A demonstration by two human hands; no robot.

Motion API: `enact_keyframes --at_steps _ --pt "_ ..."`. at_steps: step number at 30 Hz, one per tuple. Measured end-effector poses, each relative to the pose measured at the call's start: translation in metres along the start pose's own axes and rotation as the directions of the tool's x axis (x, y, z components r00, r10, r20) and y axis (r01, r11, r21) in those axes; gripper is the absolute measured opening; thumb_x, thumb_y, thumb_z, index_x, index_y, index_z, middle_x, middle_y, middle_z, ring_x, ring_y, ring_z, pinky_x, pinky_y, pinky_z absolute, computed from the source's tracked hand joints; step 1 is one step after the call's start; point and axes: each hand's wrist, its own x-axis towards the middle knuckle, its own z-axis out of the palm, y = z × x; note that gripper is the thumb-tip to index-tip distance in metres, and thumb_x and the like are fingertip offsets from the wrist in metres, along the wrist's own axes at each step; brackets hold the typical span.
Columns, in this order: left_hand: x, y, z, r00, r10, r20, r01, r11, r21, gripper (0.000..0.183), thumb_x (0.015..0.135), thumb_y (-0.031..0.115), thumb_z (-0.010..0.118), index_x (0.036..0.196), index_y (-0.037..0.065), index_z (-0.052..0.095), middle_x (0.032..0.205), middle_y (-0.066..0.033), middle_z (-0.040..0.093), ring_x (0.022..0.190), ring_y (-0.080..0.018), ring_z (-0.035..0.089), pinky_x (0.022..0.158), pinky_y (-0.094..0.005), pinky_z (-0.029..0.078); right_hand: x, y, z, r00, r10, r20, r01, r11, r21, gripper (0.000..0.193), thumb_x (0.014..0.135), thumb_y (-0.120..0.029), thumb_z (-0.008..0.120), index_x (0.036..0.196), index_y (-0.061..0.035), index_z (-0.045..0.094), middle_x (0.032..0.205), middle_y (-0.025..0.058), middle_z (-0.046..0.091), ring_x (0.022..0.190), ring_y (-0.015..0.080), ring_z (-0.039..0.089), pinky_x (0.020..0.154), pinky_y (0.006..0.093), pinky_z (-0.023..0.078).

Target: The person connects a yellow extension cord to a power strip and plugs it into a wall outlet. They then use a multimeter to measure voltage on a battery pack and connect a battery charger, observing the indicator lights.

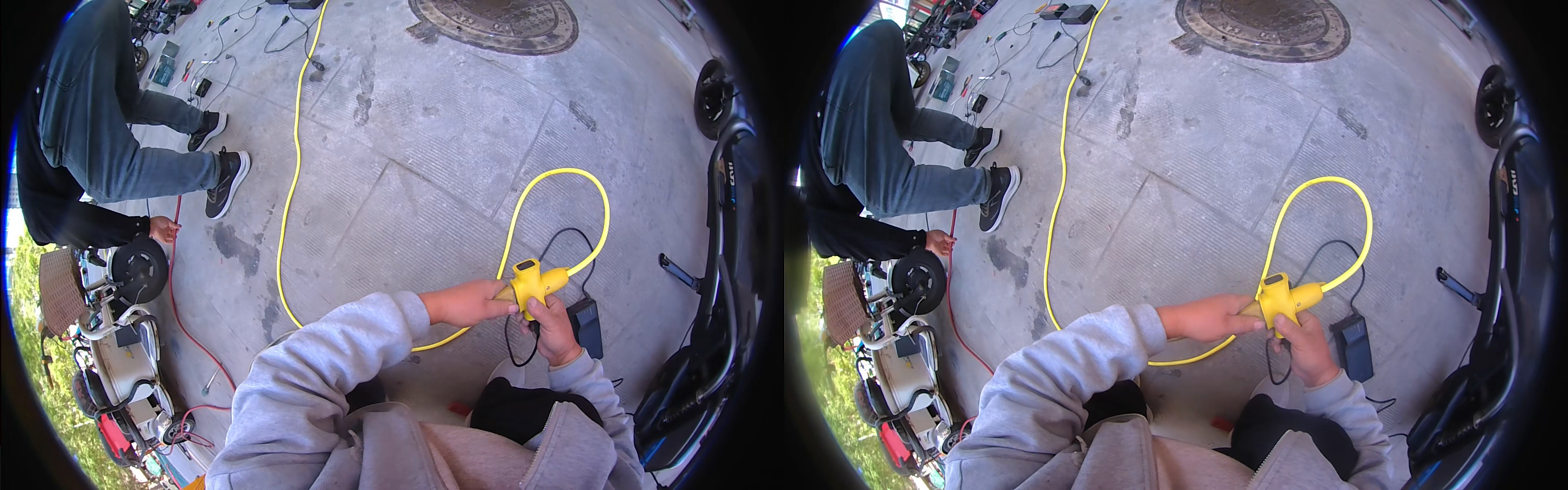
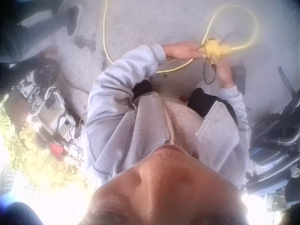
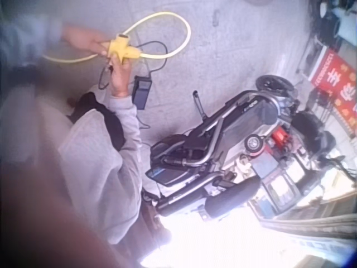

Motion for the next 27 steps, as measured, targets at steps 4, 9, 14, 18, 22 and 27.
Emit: enact_keyframes --at_steps 4,9,14,18,22,27 --pt "-0.064 -0.021 -0.048 0.918 -0.331 -0.219 0.334 0.942 -0.027 0.034 0.096 0.040 0.054 0.092 0.006 0.055 0.073 0.0012 0.050 0.064 -0.0094 0.044 0.058 -0.0272 0.039 0.004 -0.041 -0.036 0.849 -0.087 -0.521 0.302 0.889 0.344 0.042 0.096 -0.047 0.052 0.107 -0.0072 0.054 0.072 -0.0021 0.049 0.060 0.0068 0.045 0.051 0.0212 0.039" --pt "-0.154 -0.020 -0.118 0.762 -0.316 -0.566 0.059 0.903 -0.425 0.034 0.101 0.040 0.046 0.106 0.007 0.052 0.065 0.0032 0.036 0.055 -0.0075 0.034 0.050 -0.0251 0.034 0.034 -0.023 -0.076 0.931 -0.058 -0.361 -0.007 0.984 -0.176 0.028 0.094 -0.034 0.059 0.102 -0.0076 0.059 0.076 -0.0021 0.055 0.060 0.0062 0.048 0.049 0.0219 0.040" --pt "-0.196 0.041 -0.166 0.530 -0.079 -0.844 -0.440 0.826 -0.353 0.039 0.101 0.044 0.043 0.113 0.007 0.047 0.069 0.0031 0.031 0.057 -0.0067 0.024 0.052 -0.0219 0.026 0.097 0.002 -0.119 0.900 -0.059 -0.432 -0.187 0.843 -0.504 0.029 0.094 -0.035 0.060 0.096 -0.0061 0.062 0.073 -0.0019 0.054 0.056 0.0056 0.046 0.047 0.0220 0.036" --pt "-0.209 0.073 -0.169 0.451 0.137 -0.882 -0.491 0.864 -0.116 0.040 0.100 0.041 0.048 0.121 0.007 0.046 0.073 0.0037 0.033 0.060 -0.0068 0.029 0.056 -0.0228 0.030 0.095 -0.031 -0.119 0.857 -0.217 -0.467 -0.419 0.233 -0.878 0.040 0.091 -0.030 0.062 0.107 0.0064 0.059 0.091 0.0145 0.065 0.083 0.0256 0.060 0.074 0.0330 0.046" --pt "-0.196 0.104 -0.134 0.613 0.244 -0.752 -0.476 0.873 -0.104 0.042 0.098 0.026 0.053 0.129 0.001 0.043 0.089 -0.0025 0.052 0.074 -0.0102 0.048 0.067 -0.0249 0.041 0.070 -0.090 0.003 0.918 -0.385 -0.095 0.006 0.253 -0.967 0.052 0.082 -0.018 0.070 0.128 0.0014 0.051 0.126 0.0192 0.055 0.109 0.0300 0.056 0.089 0.0375 0.044" --pt "-0.205 0.175 -0.077 0.770 0.231 -0.595 -0.525 0.760 -0.384 0.040 0.098 0.025 0.052 0.128 0.001 0.040 0.106 -0.0080 0.052 0.100 -0.0176 0.051 0.090 -0.0325 0.041 0.049 -0.098 0.208 0.870 0.189 0.456 0.000 0.924 -0.384 0.069 0.089 -0.034 0.063 0.142 -0.0006 0.035 0.141 0.0170 0.042 0.130 0.0285 0.042 0.107 0.0404 0.034"
